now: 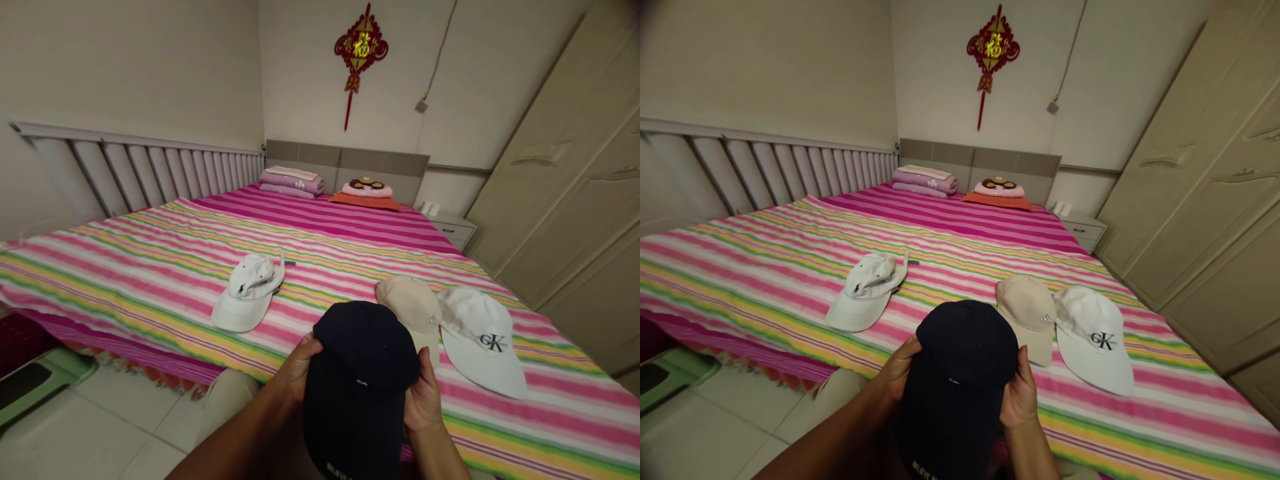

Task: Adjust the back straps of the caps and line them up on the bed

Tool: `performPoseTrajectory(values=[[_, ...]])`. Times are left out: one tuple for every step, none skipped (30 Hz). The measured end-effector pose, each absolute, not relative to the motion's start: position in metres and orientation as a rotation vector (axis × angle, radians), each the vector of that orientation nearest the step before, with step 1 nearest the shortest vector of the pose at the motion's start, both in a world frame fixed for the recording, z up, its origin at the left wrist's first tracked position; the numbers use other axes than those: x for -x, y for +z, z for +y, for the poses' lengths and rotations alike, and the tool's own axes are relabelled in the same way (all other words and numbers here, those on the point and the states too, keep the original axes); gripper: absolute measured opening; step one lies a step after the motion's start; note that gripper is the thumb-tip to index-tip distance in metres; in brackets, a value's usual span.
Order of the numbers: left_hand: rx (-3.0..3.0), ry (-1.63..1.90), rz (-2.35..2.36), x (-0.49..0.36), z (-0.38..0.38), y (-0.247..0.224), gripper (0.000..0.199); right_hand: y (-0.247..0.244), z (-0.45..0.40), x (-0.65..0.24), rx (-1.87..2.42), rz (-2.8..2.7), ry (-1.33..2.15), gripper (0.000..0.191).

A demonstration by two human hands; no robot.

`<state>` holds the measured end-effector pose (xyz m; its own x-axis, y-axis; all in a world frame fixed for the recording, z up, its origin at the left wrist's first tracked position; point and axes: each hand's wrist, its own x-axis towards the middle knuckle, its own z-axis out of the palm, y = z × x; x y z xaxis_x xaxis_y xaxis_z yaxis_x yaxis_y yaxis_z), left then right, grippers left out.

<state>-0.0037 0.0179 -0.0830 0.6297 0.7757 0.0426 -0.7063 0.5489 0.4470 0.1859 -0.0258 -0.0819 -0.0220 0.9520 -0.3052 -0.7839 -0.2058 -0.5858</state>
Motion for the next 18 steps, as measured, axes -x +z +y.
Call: performPoseTrajectory(values=[[-0.439,0.857,0.172,0.003,0.019,-0.084,0.026,-0.082,-0.026,-0.187,0.757,-0.293,1.623,0.042],[-0.423,0.816,0.177,0.004,0.019,-0.085,0.025,-0.083,-0.027,-0.188,0.752,-0.286,1.629,0.041],[-0.409,0.768,0.179,0.004,0.02,-0.087,0.025,-0.084,-0.028,-0.189,0.744,-0.276,1.635,0.039],[-0.397,0.718,0.179,0.005,0.021,-0.088,0.026,-0.085,-0.029,-0.19,0.737,-0.266,1.641,0.037],[-0.385,0.671,0.178,0.006,0.022,-0.09,0.029,-0.086,-0.029,-0.191,0.734,-0.259,1.646,0.035],[-0.373,0.634,0.175,0.007,0.022,-0.091,0.032,-0.087,-0.03,-0.192,0.734,-0.252,1.65,0.033],[-0.363,0.611,0.171,0.008,0.022,-0.091,0.035,-0.088,-0.03,-0.193,0.738,-0.243,1.651,0.032],[-0.356,0.599,0.166,0.008,0.022,-0.09,0.036,-0.088,-0.031,-0.193,0.743,-0.231,1.649,0.031],[-0.351,0.591,0.161,0.008,0.021,-0.088,0.036,-0.089,-0.031,-0.193,0.748,-0.215,1.643,0.03],[-0.353,0.58,0.154,0.009,0.02,-0.086,0.037,-0.089,-0.031,-0.192,0.752,-0.194,1.634,0.03],[-0.363,0.567,0.143,0.008,0.019,-0.082,0.038,-0.089,-0.031,-0.191,0.756,-0.171,1.624,0.029],[-0.376,0.568,0.124,0.008,0.018,-0.079,0.037,-0.089,-0.03,-0.19,0.763,-0.144,1.609,0.028],[-0.389,0.59,0.099,0.008,0.017,-0.076,0.038,-0.088,-0.03,-0.188,0.772,-0.113,1.593,0.028],[-0.396,0.632,0.073,0.008,0.017,-0.074,0.038,-0.086,-0.029,-0.186,0.779,-0.077,1.574,0.027],[-0.395,0.69,0.055,0.007,0.016,-0.073,0.039,-0.084,-0.029,-0.184,0.784,-0.04,1.555,0.027],[-0.387,0.757,0.052,0.006,0.015,-0.073,0.038,-0.081,-0.028,-0.182,0.786,-0.009,1.54,0.028],[-0.372,0.823,0.076,0.004,0.015,-0.075,0.036,-0.078,-0.027,-0.18,0.784,0.013,1.532,0.031],[-0.357,0.867,0.12,0.002,0.014,-0.078,0.034,-0.075,-0.026,-0.177,0.78,0.02,1.532,0.034]])
